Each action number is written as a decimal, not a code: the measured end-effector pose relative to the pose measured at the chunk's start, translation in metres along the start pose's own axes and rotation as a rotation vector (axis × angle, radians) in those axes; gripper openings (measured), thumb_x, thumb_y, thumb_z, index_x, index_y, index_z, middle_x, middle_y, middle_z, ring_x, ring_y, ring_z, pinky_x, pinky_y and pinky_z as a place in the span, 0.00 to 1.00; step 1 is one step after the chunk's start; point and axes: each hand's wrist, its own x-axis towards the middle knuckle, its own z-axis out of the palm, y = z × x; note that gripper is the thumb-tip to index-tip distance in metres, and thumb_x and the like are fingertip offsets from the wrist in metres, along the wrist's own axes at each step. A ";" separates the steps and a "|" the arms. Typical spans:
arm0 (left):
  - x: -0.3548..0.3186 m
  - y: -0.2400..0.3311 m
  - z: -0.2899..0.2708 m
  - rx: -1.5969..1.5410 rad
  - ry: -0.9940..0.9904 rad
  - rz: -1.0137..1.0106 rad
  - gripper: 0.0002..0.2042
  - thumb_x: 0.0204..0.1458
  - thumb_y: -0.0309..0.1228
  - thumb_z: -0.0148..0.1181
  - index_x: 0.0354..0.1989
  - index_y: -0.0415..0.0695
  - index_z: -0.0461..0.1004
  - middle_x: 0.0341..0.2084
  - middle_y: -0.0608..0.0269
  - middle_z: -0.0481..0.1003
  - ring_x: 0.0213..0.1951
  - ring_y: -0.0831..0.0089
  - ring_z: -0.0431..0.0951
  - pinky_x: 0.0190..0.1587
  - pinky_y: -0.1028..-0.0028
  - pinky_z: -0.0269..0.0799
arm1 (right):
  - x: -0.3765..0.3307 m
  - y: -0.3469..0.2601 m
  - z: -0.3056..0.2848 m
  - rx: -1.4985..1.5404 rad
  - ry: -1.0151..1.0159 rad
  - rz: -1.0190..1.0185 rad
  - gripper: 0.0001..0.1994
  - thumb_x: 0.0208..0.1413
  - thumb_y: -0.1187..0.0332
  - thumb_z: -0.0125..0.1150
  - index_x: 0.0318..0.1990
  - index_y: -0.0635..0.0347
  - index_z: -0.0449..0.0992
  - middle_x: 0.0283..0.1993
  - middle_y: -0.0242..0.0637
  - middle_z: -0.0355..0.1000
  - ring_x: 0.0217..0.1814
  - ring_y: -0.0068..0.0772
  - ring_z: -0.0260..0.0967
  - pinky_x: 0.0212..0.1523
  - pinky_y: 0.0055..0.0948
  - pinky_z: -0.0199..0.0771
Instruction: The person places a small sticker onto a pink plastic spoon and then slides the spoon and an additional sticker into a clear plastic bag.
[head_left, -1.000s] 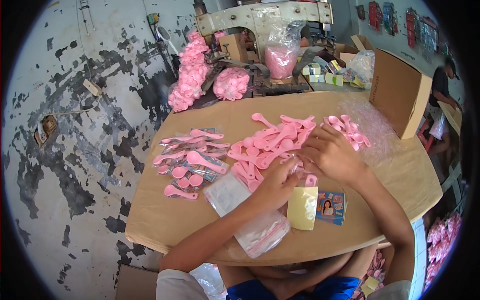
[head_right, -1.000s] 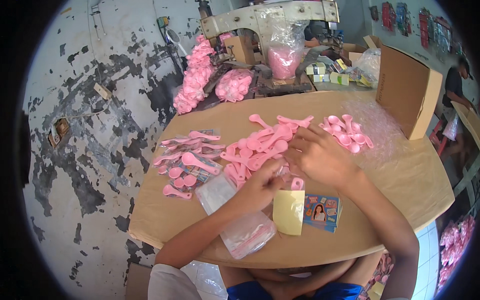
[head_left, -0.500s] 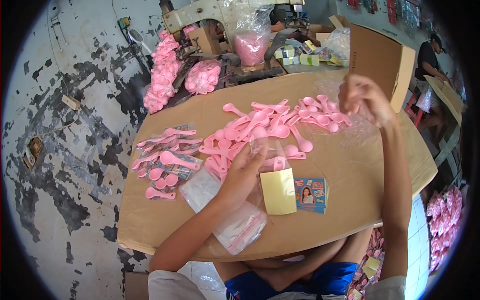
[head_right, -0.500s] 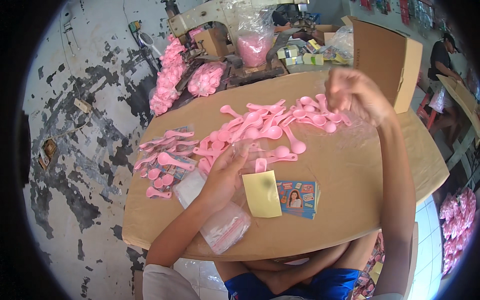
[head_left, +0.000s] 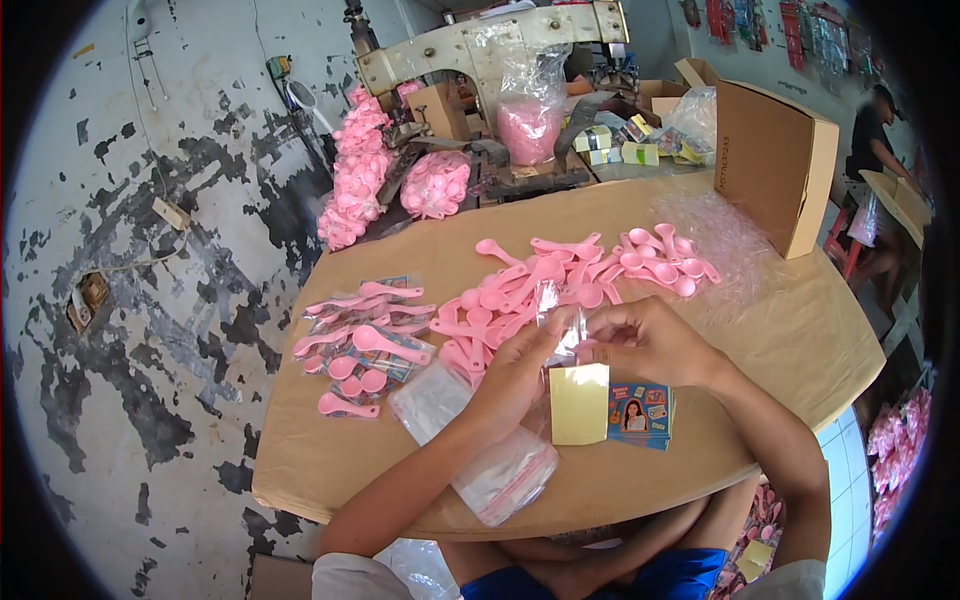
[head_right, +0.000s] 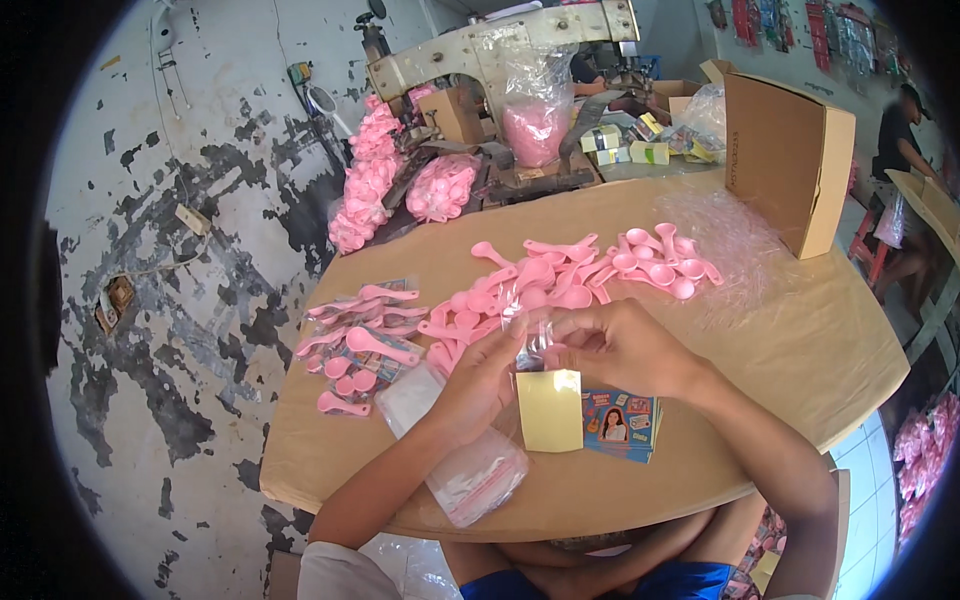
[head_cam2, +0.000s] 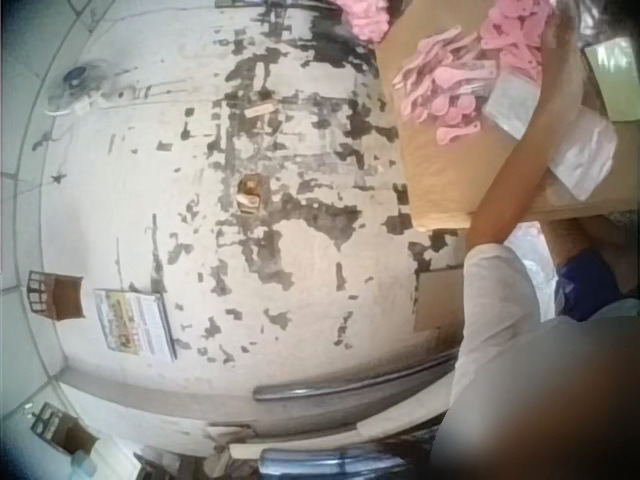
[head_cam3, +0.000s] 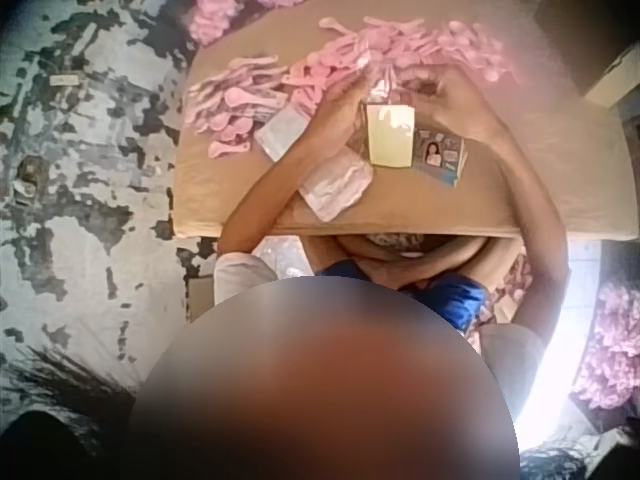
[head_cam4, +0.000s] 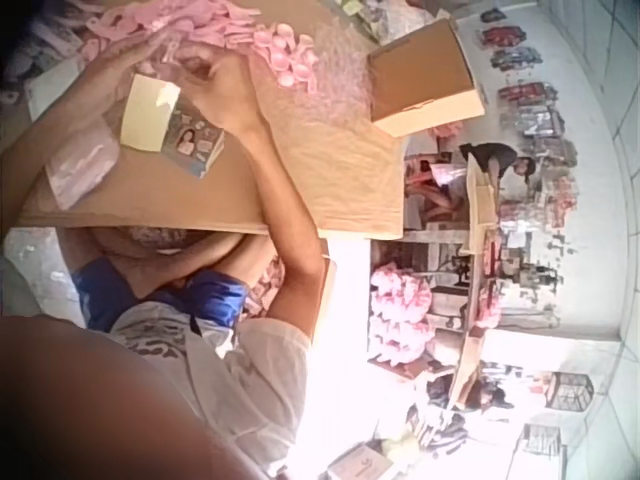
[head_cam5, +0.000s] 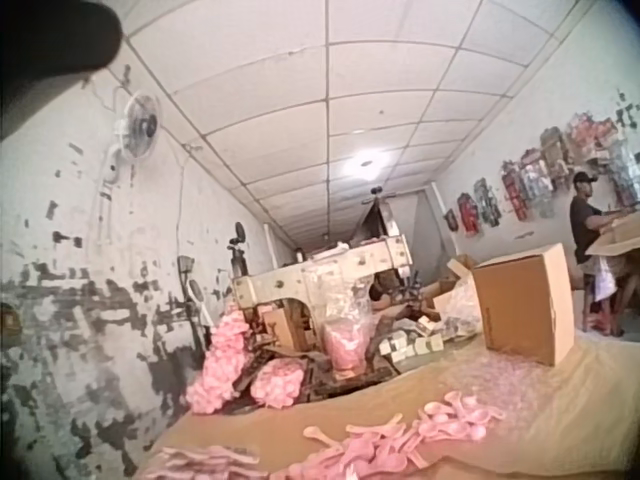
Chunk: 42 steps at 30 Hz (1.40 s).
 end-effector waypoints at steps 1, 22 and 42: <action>0.004 0.001 -0.002 0.057 0.027 -0.064 0.24 0.67 0.43 0.42 0.64 0.38 0.60 0.50 0.57 0.74 0.52 0.72 0.75 0.53 0.71 0.74 | 0.002 0.005 -0.002 -0.041 0.067 -0.033 0.10 0.58 0.71 0.63 0.45 0.64 0.79 0.33 0.31 0.78 0.36 0.16 0.73 0.39 0.21 0.74; 0.000 0.018 -0.018 0.424 -0.078 0.265 0.10 0.64 0.29 0.49 0.48 0.39 0.72 0.46 0.62 0.75 0.48 0.77 0.75 0.50 0.75 0.72 | 0.003 0.007 -0.006 0.220 0.144 -0.083 0.13 0.55 0.79 0.59 0.46 0.59 0.81 0.42 0.30 0.79 0.39 0.15 0.73 0.38 0.18 0.75; 0.004 0.014 -0.034 0.477 -0.238 0.284 0.15 0.52 0.22 0.63 0.32 0.46 0.58 0.30 0.73 0.64 0.27 0.85 0.71 0.26 0.82 0.66 | 0.000 0.002 -0.016 -0.368 0.127 -0.549 0.15 0.38 0.83 0.58 0.32 0.54 0.84 0.28 0.30 0.78 0.33 0.30 0.68 0.39 0.30 0.66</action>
